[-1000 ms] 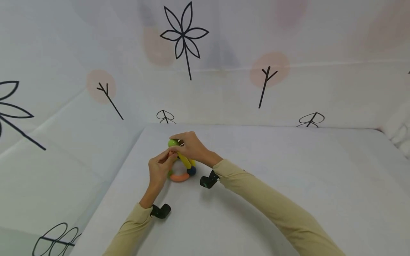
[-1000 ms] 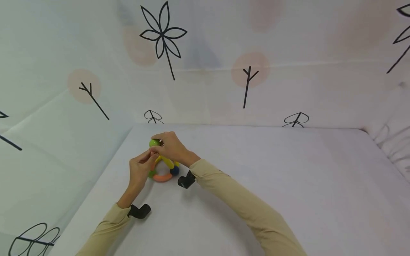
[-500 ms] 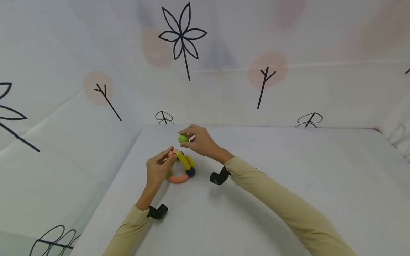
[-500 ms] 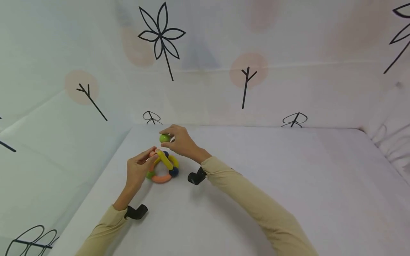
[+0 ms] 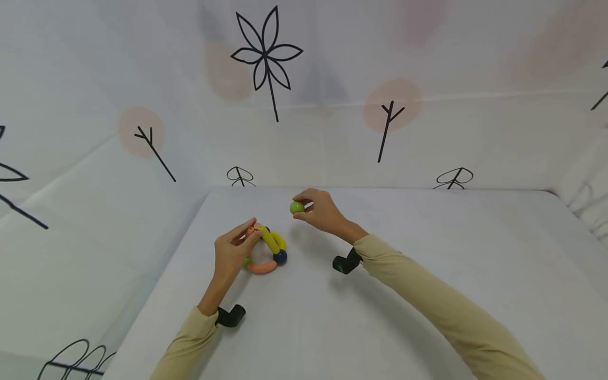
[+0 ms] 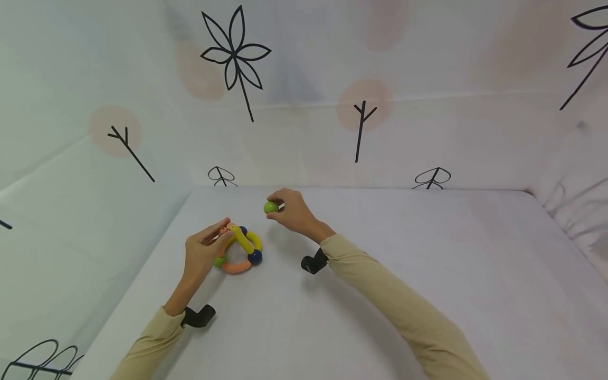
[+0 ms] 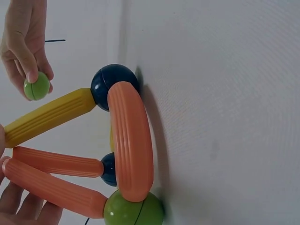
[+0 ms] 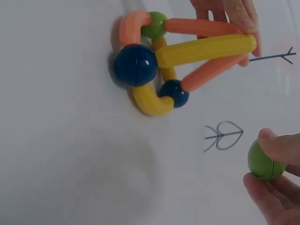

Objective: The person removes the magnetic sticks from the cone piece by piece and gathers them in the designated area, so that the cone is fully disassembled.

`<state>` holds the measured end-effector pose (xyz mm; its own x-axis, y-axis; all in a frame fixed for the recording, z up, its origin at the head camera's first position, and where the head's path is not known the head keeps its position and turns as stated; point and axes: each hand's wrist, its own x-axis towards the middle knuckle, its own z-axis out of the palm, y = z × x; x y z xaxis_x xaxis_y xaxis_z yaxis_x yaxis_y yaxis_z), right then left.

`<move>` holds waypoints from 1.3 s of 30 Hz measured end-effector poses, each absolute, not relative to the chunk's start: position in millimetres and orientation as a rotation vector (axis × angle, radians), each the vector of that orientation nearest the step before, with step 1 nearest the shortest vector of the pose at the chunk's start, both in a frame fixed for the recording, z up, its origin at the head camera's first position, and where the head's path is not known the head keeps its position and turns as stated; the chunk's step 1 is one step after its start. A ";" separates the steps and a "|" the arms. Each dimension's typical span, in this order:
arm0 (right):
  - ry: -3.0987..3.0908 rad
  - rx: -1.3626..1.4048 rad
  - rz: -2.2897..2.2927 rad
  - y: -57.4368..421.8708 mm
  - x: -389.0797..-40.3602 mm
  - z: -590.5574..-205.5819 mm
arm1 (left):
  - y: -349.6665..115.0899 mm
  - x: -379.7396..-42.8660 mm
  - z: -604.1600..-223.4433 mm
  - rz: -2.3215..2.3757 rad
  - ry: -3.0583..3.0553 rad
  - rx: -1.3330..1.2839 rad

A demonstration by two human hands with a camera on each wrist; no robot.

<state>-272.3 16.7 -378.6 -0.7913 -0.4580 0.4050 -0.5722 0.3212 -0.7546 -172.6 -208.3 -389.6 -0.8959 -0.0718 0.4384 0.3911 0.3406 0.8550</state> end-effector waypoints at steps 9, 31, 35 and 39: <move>-2.479 0.890 1.502 33.0 -285.4 -400.0 | -207.3 -171.6 -387.4 -1.467 -2.236 -0.440; -2.637 0.711 1.462 54.1 -300.9 -448.5 | -210.8 -173.9 -397.6 -1.606 -2.234 -0.393; -2.627 0.727 1.449 53.6 -301.9 -450.6 | -210.5 -172.2 -395.3 -1.596 -2.255 -0.358; -2.617 0.735 1.444 52.6 -303.1 -448.5 | -211.0 -172.0 -392.6 -1.593 -2.256 -0.319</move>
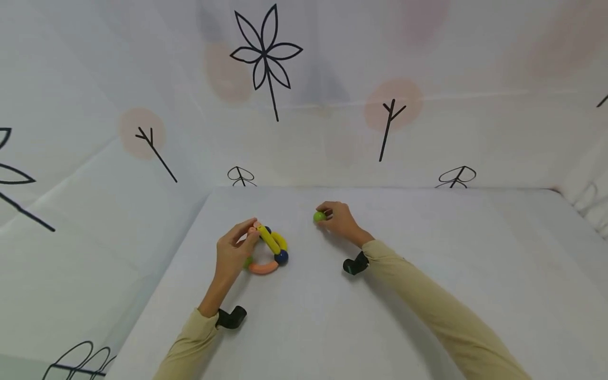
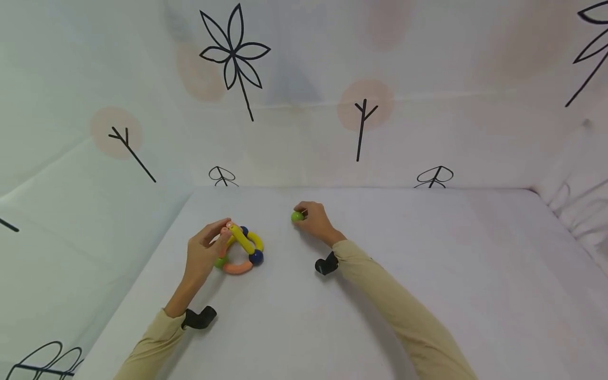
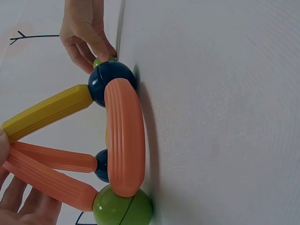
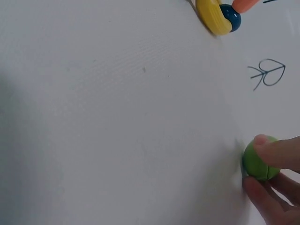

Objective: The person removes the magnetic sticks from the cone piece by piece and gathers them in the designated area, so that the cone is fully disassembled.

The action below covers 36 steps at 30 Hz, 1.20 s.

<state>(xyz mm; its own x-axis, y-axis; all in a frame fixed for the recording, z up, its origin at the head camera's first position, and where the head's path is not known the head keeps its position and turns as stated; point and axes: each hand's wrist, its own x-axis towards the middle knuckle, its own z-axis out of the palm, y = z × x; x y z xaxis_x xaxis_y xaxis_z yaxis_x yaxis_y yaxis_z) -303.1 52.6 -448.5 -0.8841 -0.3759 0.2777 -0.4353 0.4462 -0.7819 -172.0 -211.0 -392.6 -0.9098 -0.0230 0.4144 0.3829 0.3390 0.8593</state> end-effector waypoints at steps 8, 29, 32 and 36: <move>-2.615 0.727 1.495 49.1 -303.2 -448.6 | -211.8 -170.9 -391.5 -1.602 -2.256 -0.262; -2.571 0.817 1.393 34.0 -290.3 -423.9 | -217.2 -166.9 -387.4 -1.501 -2.263 -0.236; -2.565 0.891 1.443 21.5 -279.8 -409.7 | -217.7 -165.7 -386.4 -1.459 -2.274 -0.230; -2.581 1.012 1.474 -0.1 -263.1 -395.3 | -217.9 -164.6 -384.6 -1.444 -2.287 -0.210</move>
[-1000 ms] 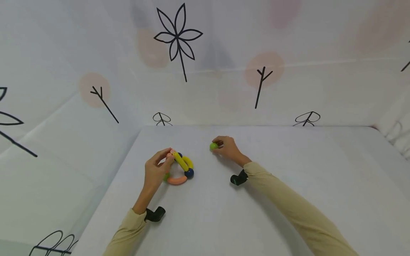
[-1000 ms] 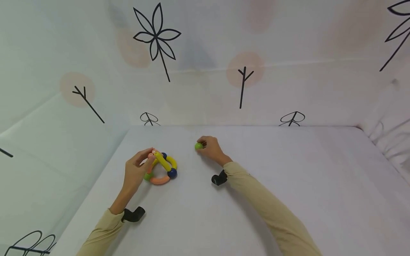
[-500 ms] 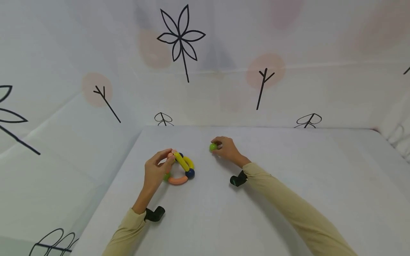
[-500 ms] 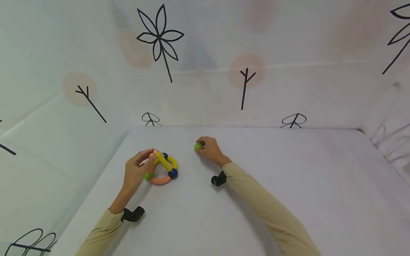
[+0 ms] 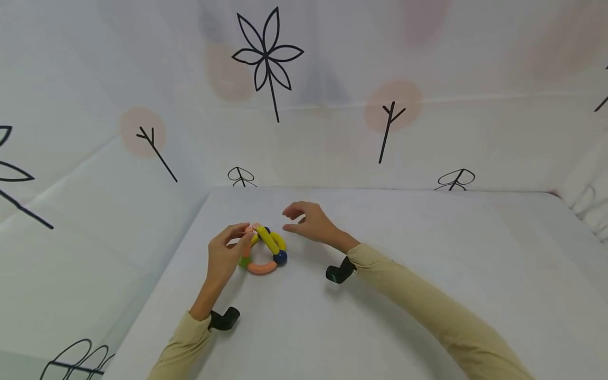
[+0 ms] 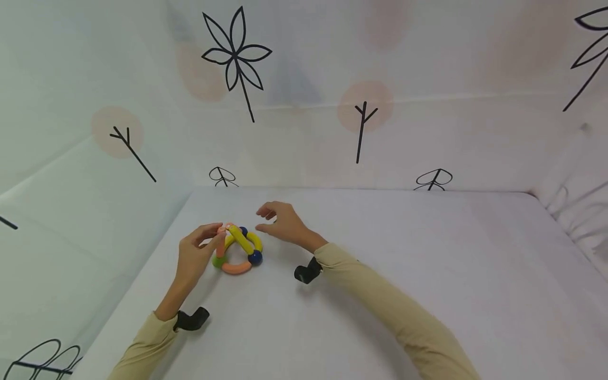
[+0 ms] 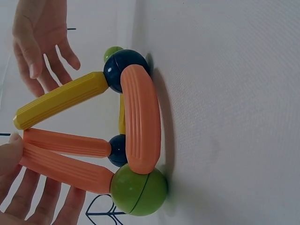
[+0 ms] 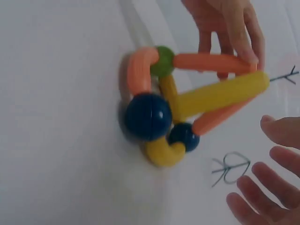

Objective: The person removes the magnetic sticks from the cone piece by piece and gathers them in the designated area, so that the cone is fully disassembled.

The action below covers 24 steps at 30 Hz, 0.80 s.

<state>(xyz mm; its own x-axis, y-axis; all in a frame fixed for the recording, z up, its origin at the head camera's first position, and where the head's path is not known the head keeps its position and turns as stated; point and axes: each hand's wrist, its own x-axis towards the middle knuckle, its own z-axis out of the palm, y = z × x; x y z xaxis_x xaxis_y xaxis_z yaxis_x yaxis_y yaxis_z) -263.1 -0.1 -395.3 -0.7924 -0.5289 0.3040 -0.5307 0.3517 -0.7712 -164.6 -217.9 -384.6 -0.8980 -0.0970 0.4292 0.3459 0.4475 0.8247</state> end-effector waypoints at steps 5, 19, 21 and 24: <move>-2.596 1.052 1.511 -27.6 -244.7 -389.6 | -220.8 -162.7 -383.3 -1.436 -2.276 -0.169; -2.508 0.976 1.581 -47.0 -234.8 -395.6 | -237.7 -154.2 -384.2 -1.541 -2.214 -0.187; -2.490 0.994 1.592 -45.1 -234.3 -394.7 | -240.8 -152.3 -383.5 -1.555 -2.202 -0.187; -2.454 1.019 1.599 -41.7 -233.6 -394.7 | -245.4 -149.0 -382.9 -1.572 -2.185 -0.164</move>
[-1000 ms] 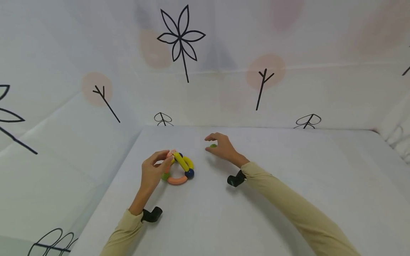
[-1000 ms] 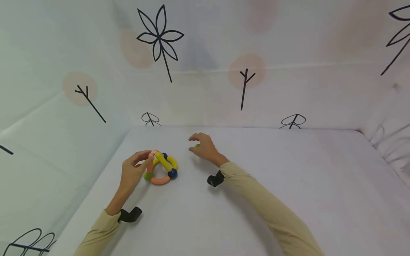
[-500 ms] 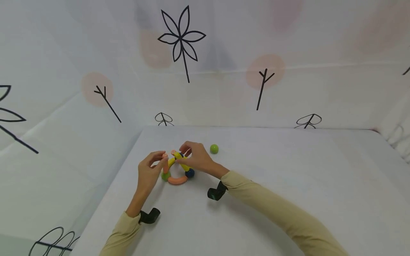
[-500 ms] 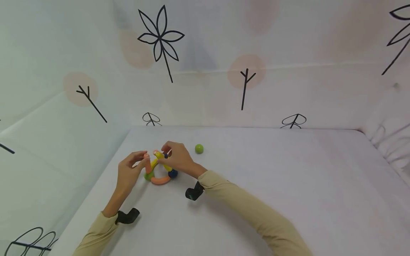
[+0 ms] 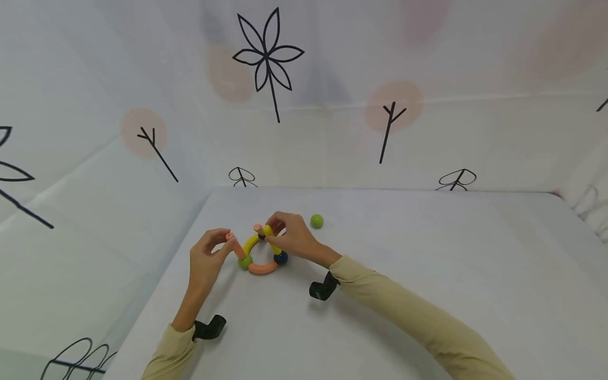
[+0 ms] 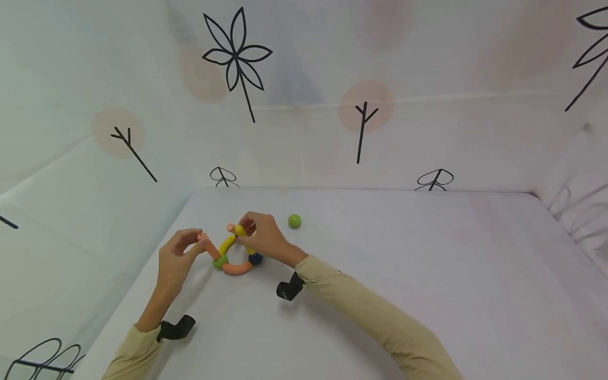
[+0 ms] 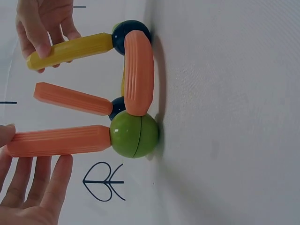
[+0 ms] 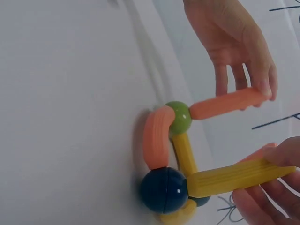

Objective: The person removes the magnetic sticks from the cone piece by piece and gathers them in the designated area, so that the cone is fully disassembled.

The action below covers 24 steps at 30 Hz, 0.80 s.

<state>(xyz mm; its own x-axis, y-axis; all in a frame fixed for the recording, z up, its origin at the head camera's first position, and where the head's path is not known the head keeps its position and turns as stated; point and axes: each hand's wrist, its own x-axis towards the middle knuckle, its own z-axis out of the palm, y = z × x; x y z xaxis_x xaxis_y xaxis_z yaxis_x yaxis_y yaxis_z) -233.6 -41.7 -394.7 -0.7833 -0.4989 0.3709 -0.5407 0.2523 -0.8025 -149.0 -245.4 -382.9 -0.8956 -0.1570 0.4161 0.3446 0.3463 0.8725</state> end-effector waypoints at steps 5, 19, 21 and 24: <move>-2.424 1.014 1.608 -35.1 -231.3 -397.3 | -253.5 -143.6 -384.1 -1.627 -2.149 -0.126; -2.384 0.954 1.715 -15.0 -221.1 -399.9 | -274.7 -128.5 -393.6 -1.599 -2.145 -0.130; -2.375 0.953 1.729 -12.2 -219.2 -399.7 | -276.6 -125.3 -393.9 -1.600 -2.157 -0.105; -2.364 0.948 1.745 -7.3 -217.3 -401.9 | -278.7 -119.8 -393.5 -1.595 -2.184 -0.057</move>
